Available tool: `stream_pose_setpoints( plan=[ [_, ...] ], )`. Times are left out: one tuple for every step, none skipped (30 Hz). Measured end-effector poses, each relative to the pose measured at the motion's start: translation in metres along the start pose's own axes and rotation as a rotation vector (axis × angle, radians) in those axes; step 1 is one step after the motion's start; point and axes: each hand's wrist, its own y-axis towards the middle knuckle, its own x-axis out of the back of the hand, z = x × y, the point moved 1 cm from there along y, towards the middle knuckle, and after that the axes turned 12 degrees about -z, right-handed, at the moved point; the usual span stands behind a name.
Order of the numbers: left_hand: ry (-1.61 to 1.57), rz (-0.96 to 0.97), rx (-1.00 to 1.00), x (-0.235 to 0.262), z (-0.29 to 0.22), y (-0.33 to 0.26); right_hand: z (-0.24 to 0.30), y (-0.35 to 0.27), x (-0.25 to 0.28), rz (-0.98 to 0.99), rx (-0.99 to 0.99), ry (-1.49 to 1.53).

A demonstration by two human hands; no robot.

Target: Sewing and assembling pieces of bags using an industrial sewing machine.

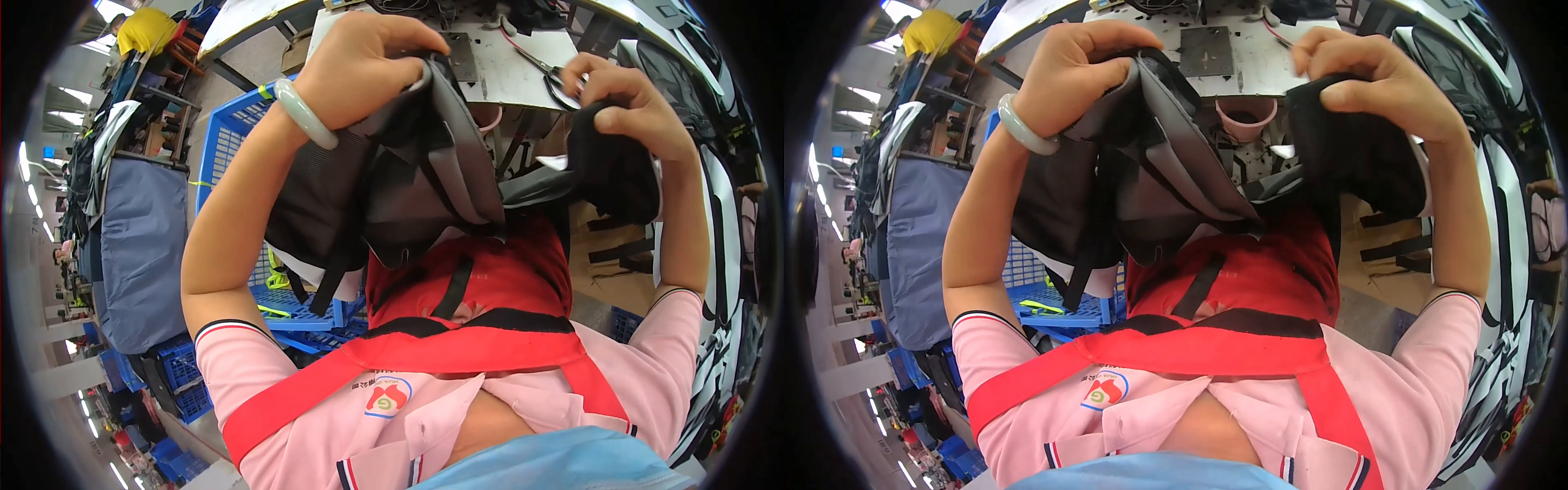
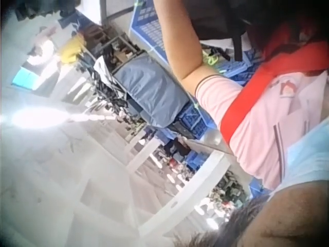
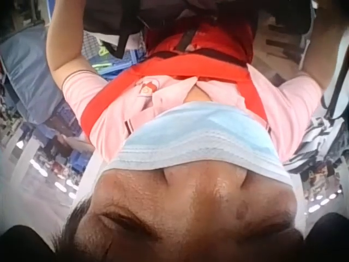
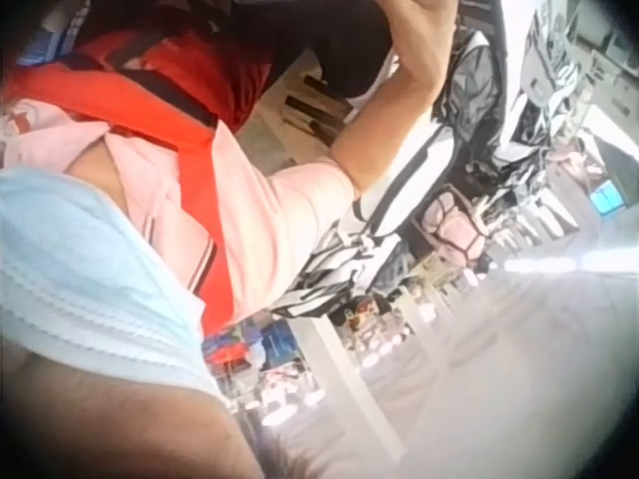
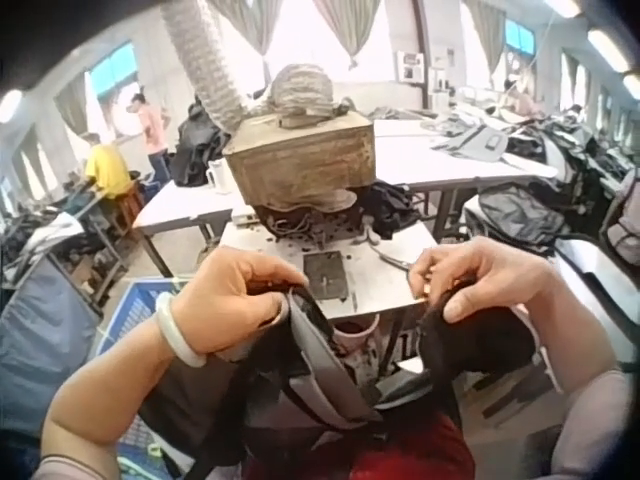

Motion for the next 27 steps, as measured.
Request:
stream_pose_setpoints(
  plan=[
    [-0.07,0.01,-0.058,-0.009,-0.004,0.002,0.006,0.003,-0.01,0.018,0.002,-0.033],
    [-0.132,0.016,-0.112,-0.015,-0.009,0.003,0.004,0.009,-0.023,0.016,0.049,0.006],
    [-0.133,0.026,-0.115,-0.02,-0.016,0.006,-0.001,0.016,-0.034,-0.061,0.2,-0.04],
    [-0.124,0.092,-0.093,-0.023,-0.024,0.008,-0.007,0.024,-0.041,-0.062,0.222,-0.023],
    [-0.113,0.153,-0.068,-0.027,-0.029,0.009,-0.01,0.03,-0.046,-0.058,0.246,-0.006],
    [-0.159,0.136,-0.112,-0.031,-0.032,0.008,-0.009,0.033,-0.049,0.073,0.06,0.075],
    [-0.158,0.139,-0.11,-0.035,-0.029,0.008,-0.009,0.035,-0.051,0.205,-0.127,0.156],
    [-0.154,0.051,-0.185,-0.037,-0.026,0.009,-0.016,0.037,-0.058,0.175,0.027,0.205],
    [-0.15,-0.038,-0.26,-0.037,-0.024,0.01,-0.015,0.034,-0.06,0.174,-0.04,0.247],
    [-0.148,-0.042,-0.26,-0.034,-0.022,0.01,-0.018,0.033,-0.062,0.137,-0.018,0.198],
    [0.029,-0.006,-0.221,-0.03,-0.022,0.008,-0.021,0.032,-0.066,0.103,0.003,0.155],
    [0.204,0.031,-0.182,-0.027,-0.022,0.007,-0.019,0.031,-0.06,0.12,-0.04,0.137],
    [0.204,0.03,-0.176,-0.027,-0.02,0.007,-0.014,0.031,-0.053,0.136,-0.085,0.118],
    [0.21,0.074,-0.074,-0.028,-0.017,0.009,-0.014,0.034,-0.048,0.137,-0.059,0.054],
    [0.214,0.118,0.027,-0.028,-0.013,0.011,-0.009,0.036,-0.044,0.172,-0.057,-0.016],
    [0.228,0.139,-0.027,-0.028,-0.008,0.012,-0.009,0.038,-0.044,0.155,-0.008,-0.109],
    [0.226,0.135,-0.027,-0.028,0.0,0.015,-0.01,0.04,-0.044,0.141,0.045,-0.203],
    [0.161,0.16,0.005,-0.029,0.009,0.02,-0.011,0.042,-0.045,0.144,0.045,-0.206],
    [0.096,0.185,0.037,-0.03,0.016,0.022,-0.012,0.044,-0.046,0.127,0.061,-0.343],
    [0.089,0.19,0.054,-0.033,0.021,0.023,-0.014,0.044,-0.047,0.105,0.071,-0.481],
    [0.085,0.192,0.051,-0.035,0.027,0.025,-0.021,0.044,-0.048,0.104,0.066,-0.484],
    [0.106,0.164,0.039,-0.038,0.035,0.027,-0.031,0.044,-0.048,0.038,0.089,-0.494],
    [0.13,0.135,0.029,-0.039,0.041,0.028,-0.039,0.046,-0.046,-0.027,0.115,-0.5],
    [0.128,0.135,0.03,-0.041,0.048,0.031,-0.044,0.048,-0.042,-0.018,0.069,-0.471],
    [0.141,0.102,0.012,-0.044,0.054,0.033,-0.048,0.049,-0.041,-0.017,0.068,-0.47],
    [0.154,0.068,-0.007,-0.046,0.058,0.036,-0.053,0.052,-0.039,-0.01,0.041,-0.449],
    [0.154,0.068,-0.006,-0.047,0.061,0.038,-0.058,0.054,-0.038,-0.002,0.013,-0.427]
  ],
)
